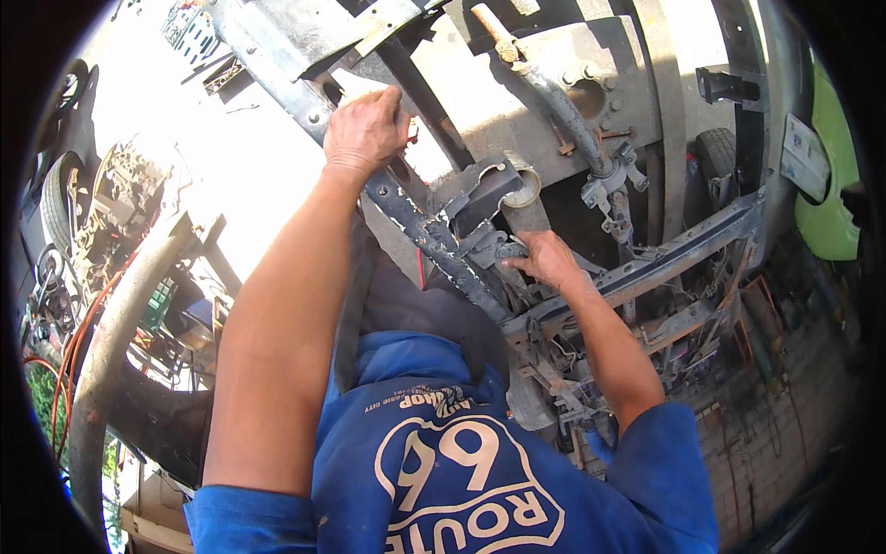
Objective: The person retrieves a screwdriver and pliers from a workbench, walks to a stripped vehicle chassis, and uses the pliers to pull and remove a cable or wire from the frame. The person then uses the screwdriver to pry and adjust components on the chassis.
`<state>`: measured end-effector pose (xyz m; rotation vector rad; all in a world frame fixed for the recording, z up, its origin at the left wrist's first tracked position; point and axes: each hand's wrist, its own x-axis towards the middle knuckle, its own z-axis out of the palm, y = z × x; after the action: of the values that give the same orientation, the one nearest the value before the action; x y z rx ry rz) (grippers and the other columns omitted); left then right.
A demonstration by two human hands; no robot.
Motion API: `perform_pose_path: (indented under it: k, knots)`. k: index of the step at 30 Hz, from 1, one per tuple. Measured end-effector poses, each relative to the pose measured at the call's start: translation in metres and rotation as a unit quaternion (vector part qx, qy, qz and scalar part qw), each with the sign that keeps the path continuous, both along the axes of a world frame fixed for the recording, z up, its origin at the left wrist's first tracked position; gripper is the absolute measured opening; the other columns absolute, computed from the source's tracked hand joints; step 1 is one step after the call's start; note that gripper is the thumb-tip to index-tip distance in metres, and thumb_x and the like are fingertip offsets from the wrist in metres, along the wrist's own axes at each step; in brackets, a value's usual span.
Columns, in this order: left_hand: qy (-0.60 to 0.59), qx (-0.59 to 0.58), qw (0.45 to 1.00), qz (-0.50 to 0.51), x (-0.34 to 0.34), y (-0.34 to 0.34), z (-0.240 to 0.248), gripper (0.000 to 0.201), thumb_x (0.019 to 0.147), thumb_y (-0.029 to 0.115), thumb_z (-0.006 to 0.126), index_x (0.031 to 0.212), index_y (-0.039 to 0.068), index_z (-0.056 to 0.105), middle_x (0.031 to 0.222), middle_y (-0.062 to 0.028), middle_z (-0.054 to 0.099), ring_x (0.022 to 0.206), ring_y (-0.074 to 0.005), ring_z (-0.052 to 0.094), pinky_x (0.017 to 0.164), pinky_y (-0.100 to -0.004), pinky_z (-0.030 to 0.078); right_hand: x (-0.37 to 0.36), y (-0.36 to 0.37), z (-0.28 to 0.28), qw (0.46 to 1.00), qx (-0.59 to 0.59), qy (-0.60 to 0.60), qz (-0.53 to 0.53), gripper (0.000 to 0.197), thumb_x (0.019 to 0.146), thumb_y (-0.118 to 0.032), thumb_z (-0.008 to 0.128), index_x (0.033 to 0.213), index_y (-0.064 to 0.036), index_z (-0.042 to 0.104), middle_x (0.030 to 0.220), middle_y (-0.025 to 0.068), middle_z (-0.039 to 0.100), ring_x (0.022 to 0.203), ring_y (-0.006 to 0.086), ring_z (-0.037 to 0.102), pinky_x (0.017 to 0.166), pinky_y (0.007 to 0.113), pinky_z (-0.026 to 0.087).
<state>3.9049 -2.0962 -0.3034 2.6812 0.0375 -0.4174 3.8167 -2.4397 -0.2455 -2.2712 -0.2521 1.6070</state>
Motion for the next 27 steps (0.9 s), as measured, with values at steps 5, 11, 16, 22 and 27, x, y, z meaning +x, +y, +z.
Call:
perform_pose_path:
  k: [5, 11, 16, 22, 27]
  knots:
    - [-0.008, 0.008, 1.000, 0.002, -0.002, 0.000, -0.001, 0.019, 0.089, 0.026, 0.061, 0.089, 0.007, 0.059, 0.088, -0.0110, 0.070, 0.084, -0.0346, 0.069, 0.077, -0.0465, 0.055, 0.020, 0.006, -0.013, 0.982, 0.021, -0.017, 0.188, 0.043, 0.079, -0.035, 0.083, 0.107, -0.0059, 0.070, 0.097, 0.0198, 0.073, 0.096, 0.0403, 0.070, 0.084, 0.050, 0.056]
    - [0.004, 0.016, 1.000, 0.002, -0.001, -0.001, 0.003, 0.017, 0.090, 0.025, 0.062, 0.093, 0.009, 0.063, 0.086, -0.0146, 0.069, 0.087, -0.0338, 0.068, 0.077, -0.0460, 0.054, 0.014, 0.000, -0.010, 0.995, 0.031, -0.090, 0.012, 0.034, 0.084, -0.028, 0.077, 0.103, -0.0021, 0.068, 0.094, 0.0169, 0.072, 0.087, 0.0337, 0.069, 0.078, 0.042, 0.056]
    - [0.012, 0.020, 1.000, -0.001, 0.000, -0.002, 0.002, 0.018, 0.091, 0.026, 0.061, 0.093, 0.008, 0.062, 0.088, -0.0143, 0.070, 0.087, -0.0344, 0.068, 0.078, -0.0470, 0.054, -0.048, -0.019, 0.029, 0.824, -0.044, -0.051, -0.563, 0.024, 0.093, -0.019, 0.068, 0.107, -0.0001, 0.067, 0.094, 0.0085, 0.070, 0.055, 0.0093, 0.050, 0.054, 0.028, 0.046]
    - [0.000, 0.026, 1.000, -0.006, 0.000, -0.003, 0.002, 0.019, 0.090, 0.026, 0.060, 0.091, 0.007, 0.059, 0.087, -0.0144, 0.070, 0.086, -0.0353, 0.069, 0.078, -0.0480, 0.054, -0.110, 0.020, 0.012, 0.501, 0.033, 0.141, -0.853, 0.063, 0.088, -0.054, 0.076, 0.118, -0.0007, 0.063, 0.096, 0.0095, 0.067, 0.055, 0.0055, 0.038, 0.050, 0.024, 0.038]
    - [0.016, 0.028, 0.999, -0.005, -0.001, -0.003, 0.007, 0.020, 0.090, 0.027, 0.061, 0.093, 0.007, 0.060, 0.091, -0.0123, 0.070, 0.088, -0.0354, 0.069, 0.080, -0.0473, 0.055, -0.071, 0.040, -0.043, 0.382, 0.010, -0.011, -0.924, 0.061, 0.075, -0.051, 0.088, 0.103, -0.0038, 0.063, 0.077, 0.0054, 0.057, 0.056, 0.0095, 0.042, 0.051, 0.025, 0.039]
